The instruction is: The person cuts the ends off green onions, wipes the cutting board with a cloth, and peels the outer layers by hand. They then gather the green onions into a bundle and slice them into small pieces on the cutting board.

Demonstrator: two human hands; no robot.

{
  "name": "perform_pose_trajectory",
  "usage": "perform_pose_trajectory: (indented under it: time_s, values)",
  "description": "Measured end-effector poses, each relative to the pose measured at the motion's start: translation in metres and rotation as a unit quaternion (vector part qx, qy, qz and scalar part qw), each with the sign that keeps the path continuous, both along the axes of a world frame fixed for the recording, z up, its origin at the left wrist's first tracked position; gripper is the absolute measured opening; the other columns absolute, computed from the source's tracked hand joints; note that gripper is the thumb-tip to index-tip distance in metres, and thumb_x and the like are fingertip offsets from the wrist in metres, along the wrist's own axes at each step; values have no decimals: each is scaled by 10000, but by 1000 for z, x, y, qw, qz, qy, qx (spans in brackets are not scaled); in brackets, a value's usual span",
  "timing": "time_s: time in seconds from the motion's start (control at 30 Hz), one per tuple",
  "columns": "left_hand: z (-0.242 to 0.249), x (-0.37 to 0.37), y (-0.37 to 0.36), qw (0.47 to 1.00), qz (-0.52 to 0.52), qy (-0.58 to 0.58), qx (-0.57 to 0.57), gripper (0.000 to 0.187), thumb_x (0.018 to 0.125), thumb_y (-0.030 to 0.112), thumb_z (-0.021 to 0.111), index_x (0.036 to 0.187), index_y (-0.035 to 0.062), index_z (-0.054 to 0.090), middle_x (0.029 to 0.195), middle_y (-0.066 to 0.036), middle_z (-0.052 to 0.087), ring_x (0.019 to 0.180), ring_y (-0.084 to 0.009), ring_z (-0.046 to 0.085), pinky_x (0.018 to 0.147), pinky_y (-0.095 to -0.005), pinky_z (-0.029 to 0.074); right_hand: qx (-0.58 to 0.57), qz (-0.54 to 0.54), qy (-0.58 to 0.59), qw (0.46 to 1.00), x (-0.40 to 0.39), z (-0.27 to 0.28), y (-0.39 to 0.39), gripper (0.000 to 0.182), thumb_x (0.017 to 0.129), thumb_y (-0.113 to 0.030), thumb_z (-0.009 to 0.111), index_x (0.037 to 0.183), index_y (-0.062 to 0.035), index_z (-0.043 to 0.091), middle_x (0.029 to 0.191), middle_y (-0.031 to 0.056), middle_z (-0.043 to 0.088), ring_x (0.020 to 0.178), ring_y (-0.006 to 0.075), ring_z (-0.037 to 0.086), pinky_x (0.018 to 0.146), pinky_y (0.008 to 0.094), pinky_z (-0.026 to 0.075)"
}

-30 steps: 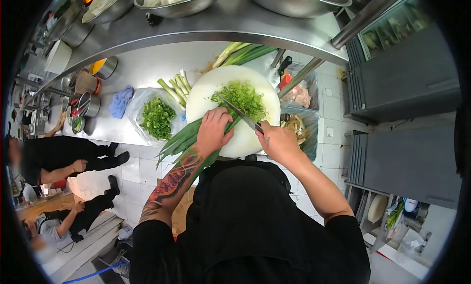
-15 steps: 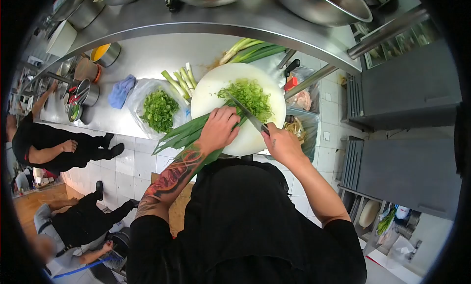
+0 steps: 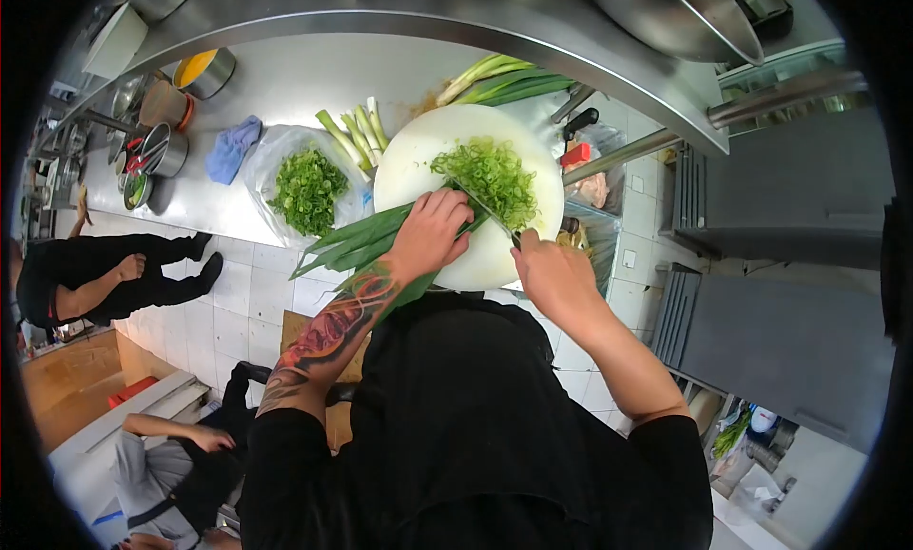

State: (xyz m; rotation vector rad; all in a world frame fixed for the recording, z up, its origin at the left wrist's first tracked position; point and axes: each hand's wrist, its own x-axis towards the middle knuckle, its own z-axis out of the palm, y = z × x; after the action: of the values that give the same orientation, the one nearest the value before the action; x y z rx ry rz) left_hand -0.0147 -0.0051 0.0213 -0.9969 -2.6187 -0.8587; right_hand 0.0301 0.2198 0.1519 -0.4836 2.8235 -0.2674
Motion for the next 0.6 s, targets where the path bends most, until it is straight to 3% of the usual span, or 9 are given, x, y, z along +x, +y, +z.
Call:
perform_pose_trajectory:
  time_s: [0.13,0.27,0.37,0.47,0.6]
  values:
    - [-4,0,0,1000,6,2,5,373,811,165,777,1123,80,591,1247,-131,579,1225,-351,556,1051,-464,439,-36,-13,17,999,-39,-46,-13,281,1063,-253,585,993,19,609,790,240,733,768,439,745,714,560,568]
    - [-4,-1,0,1000,3,-3,7,383,806,164,784,1126,80,591,1252,-128,578,1225,-351,556,1048,-460,442,-23,10,11,1000,-37,-2,-7,279,1060,-258,585,1005,15,613,786,247,736,782,451,746,722,567,569]
    - [-5,2,0,1000,11,-17,0,388,806,165,787,1131,81,593,1255,-128,576,1221,-353,556,1045,-460,445,15,-15,-78,997,-16,24,-2,284,1061,-266,584,1030,14,617,866,261,750,845,472,741,768,571,567]
    - [-6,2,0,1000,6,3,12,379,812,172,789,1129,84,600,1249,-127,577,1212,-355,556,1043,-458,447,-18,-24,-51,998,-29,-31,-7,290,1061,-273,591,1031,13,626,875,262,751,854,454,750,770,569,569]
    - [-5,3,-2,1000,2,-13,12,368,822,170,788,1128,81,603,1243,-132,576,1207,-364,555,1043,-459,448,-24,-23,-33,999,-42,-22,-13,294,1058,-271,596,1028,17,639,860,254,750,846,455,749,771,566,572]
